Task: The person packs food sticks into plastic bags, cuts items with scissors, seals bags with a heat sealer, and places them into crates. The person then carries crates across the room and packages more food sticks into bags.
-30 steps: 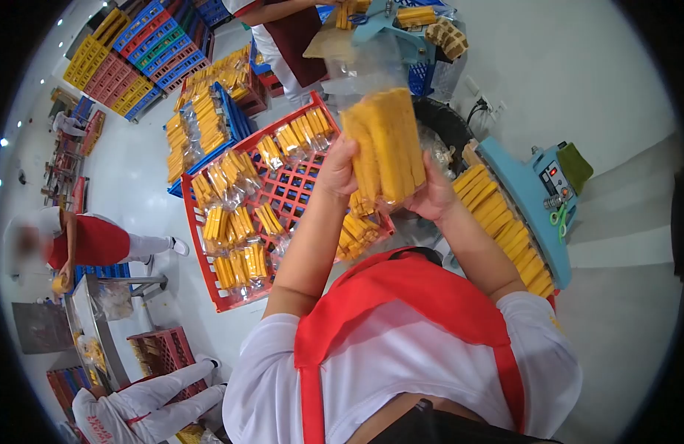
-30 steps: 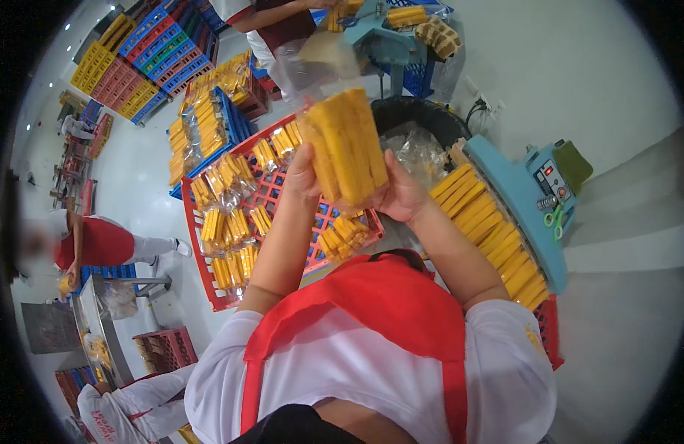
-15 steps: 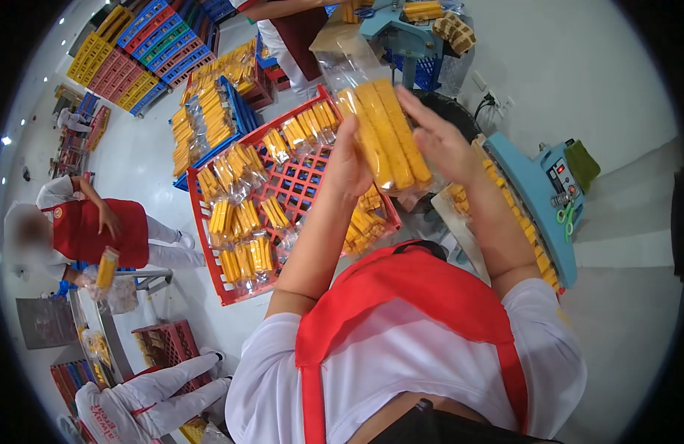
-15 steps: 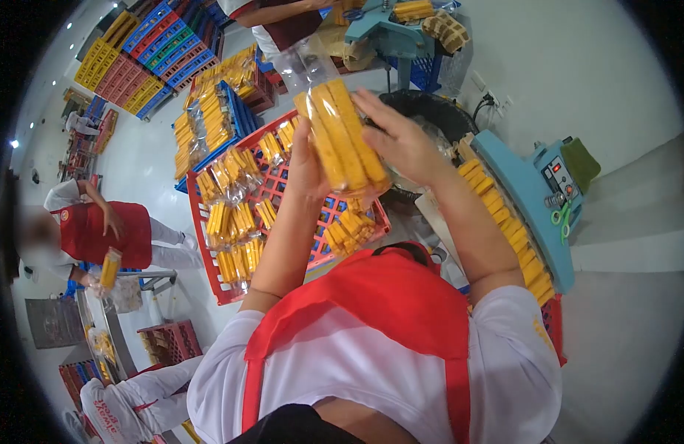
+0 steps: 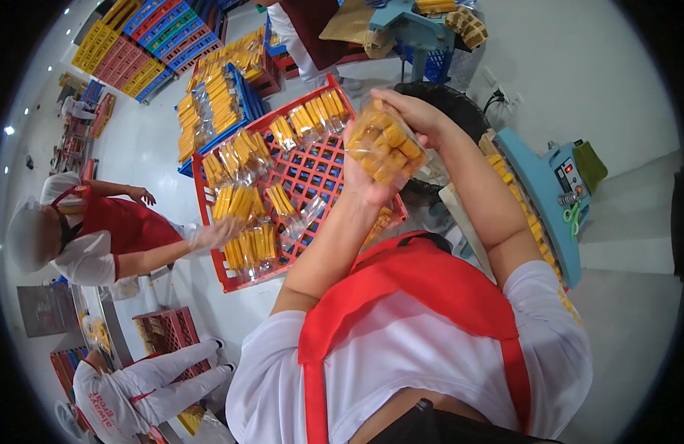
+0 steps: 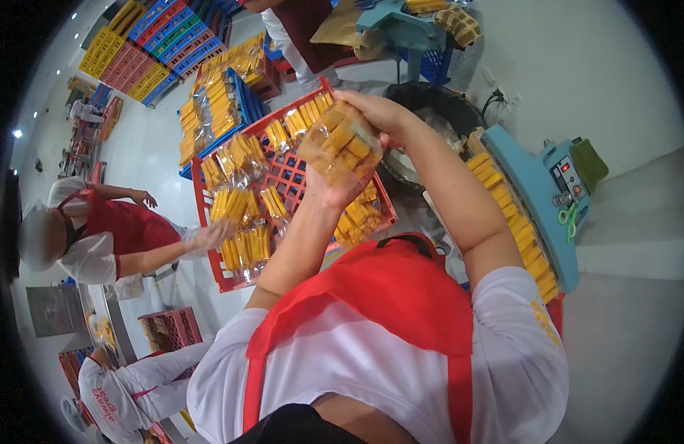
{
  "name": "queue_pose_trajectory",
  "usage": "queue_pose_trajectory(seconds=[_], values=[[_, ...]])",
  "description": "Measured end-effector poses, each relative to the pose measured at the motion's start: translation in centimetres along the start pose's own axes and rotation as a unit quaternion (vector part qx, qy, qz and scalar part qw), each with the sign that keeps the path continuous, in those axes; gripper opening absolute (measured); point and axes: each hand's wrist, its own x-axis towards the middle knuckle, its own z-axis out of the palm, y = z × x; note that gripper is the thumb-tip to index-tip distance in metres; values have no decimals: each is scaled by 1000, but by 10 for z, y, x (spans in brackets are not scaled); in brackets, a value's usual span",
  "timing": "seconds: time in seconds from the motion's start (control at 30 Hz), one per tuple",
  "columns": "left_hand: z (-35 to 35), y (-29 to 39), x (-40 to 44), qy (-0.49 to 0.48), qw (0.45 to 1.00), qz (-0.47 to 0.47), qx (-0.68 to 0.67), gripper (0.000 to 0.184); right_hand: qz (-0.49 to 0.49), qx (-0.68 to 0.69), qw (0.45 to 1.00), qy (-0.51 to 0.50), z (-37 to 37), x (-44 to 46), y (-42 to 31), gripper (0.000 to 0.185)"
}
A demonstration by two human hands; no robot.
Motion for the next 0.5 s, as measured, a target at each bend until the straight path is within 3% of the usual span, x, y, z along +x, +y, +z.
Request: queue_pose_trajectory(seconds=[0.13,0.2,0.33,0.4,0.43,0.47,0.5], values=[[2,2,-4,33,999,15,12,39,18,-29,999,23,12,-5,-5,39],[7,2,-3,109,994,26,-15,62,8,-52,997,52,24,-10,-11,40],[0,8,-5,86,995,49,-4,44,20,-104,994,37,21,-8,-14,36],[-14,19,-4,-11,998,-16,64,53,-114,-187,972,80,21,-10,-14,32],[-19,23,-10,-4,999,-2,55,53,-227,-197,950,79,7,5,-7,33],[-18,26,-18,17,994,-19,102,61,-230,-186,947,126,7,5,-13,30],[-16,30,-27,39,987,-41,148,68,-231,-183,951,90,-5,14,-15,29]])
